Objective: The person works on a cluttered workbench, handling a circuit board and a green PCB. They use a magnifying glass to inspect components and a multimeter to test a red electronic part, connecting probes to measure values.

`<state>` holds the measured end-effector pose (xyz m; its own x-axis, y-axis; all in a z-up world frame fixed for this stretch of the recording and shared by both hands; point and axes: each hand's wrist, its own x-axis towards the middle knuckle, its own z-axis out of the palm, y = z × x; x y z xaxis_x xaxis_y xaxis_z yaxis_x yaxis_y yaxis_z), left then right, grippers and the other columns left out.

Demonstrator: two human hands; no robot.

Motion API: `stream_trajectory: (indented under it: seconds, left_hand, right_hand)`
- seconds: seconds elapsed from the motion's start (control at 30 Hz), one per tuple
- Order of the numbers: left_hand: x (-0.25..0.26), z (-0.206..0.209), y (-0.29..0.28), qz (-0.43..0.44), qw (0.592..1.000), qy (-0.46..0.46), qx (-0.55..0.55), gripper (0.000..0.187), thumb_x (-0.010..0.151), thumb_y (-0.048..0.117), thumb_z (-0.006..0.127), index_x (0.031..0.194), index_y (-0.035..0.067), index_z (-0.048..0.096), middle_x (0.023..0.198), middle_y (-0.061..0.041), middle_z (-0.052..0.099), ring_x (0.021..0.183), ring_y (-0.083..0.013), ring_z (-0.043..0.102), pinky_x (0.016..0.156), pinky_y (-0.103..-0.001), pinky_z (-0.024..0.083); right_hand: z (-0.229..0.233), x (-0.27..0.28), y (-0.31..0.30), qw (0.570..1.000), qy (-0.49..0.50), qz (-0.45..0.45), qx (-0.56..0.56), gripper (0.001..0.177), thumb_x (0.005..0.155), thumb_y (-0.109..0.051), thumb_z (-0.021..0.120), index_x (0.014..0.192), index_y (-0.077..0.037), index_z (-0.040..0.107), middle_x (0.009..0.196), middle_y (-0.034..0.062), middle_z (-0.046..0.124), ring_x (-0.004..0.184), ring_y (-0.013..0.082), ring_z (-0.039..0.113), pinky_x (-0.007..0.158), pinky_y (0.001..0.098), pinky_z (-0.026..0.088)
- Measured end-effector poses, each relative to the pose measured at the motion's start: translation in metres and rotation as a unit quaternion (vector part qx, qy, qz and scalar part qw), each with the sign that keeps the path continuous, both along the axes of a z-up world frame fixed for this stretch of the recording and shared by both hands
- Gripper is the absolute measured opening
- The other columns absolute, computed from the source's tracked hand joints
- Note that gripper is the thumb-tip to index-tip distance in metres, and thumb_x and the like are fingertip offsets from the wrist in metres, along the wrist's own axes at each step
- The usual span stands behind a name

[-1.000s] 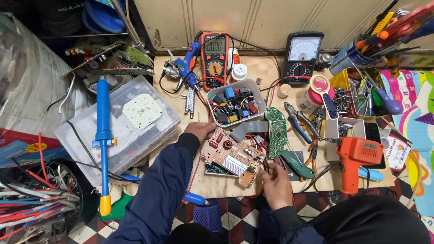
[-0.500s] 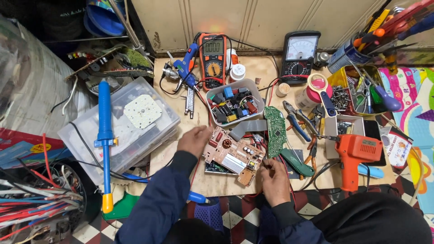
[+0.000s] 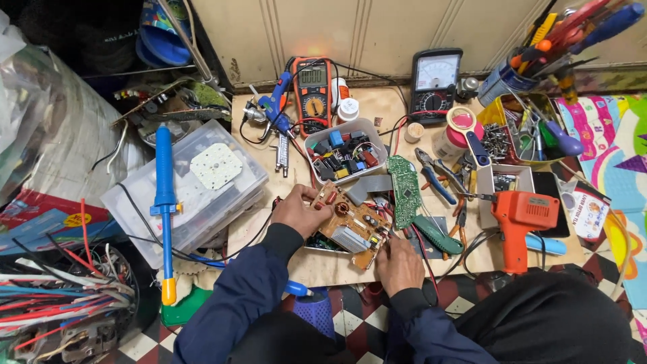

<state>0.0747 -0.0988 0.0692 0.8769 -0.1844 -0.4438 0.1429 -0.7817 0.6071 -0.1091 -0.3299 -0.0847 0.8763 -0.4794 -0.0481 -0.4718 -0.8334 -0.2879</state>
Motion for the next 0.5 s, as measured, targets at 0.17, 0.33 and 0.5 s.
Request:
stream_trajectory:
  seconds: [0.17,0.33,0.5]
  left_hand:
    - [0.008,-0.018,0.012,0.017,0.976,0.109,-0.188,0.061,0.08,0.051,0.095,0.125,0.019,0.07,0.097,0.001,0.087,0.089,-0.013,0.08,0.084,-0.027,0.061]
    - [0.006,-0.006,0.018,0.079,0.911,0.203,-0.351,0.054,0.086,0.031,0.098,0.13,0.006,0.08,0.089,-0.009,0.079,0.059,-0.0115,0.055,0.055,-0.023,0.043]
    - [0.001,0.009,0.011,0.12,0.895,0.228,-0.365,0.032,0.086,0.025,0.094,0.108,0.003,0.086,0.06,-0.001,0.05,0.035,-0.0065,0.032,0.035,-0.022,0.025]
  right_hand:
    - [0.049,0.005,0.004,0.964,0.001,-0.123,0.235,0.025,0.107,-0.043,0.062,0.119,-0.022,0.067,0.11,0.0128,0.078,0.122,0.0442,0.072,0.104,0.058,0.056]
    - [0.083,0.003,0.016,0.906,-0.08,-0.148,0.388,0.015,0.112,-0.024,0.06,0.11,-0.012,0.069,0.068,0.0054,0.08,0.077,0.0272,0.082,0.081,0.0407,0.062]
    - [0.066,-0.002,0.013,0.851,-0.151,-0.15,0.481,0.036,0.113,-0.016,0.063,0.141,0.006,0.068,0.08,0.0158,0.083,0.067,0.0228,0.076,0.068,0.0358,0.055]
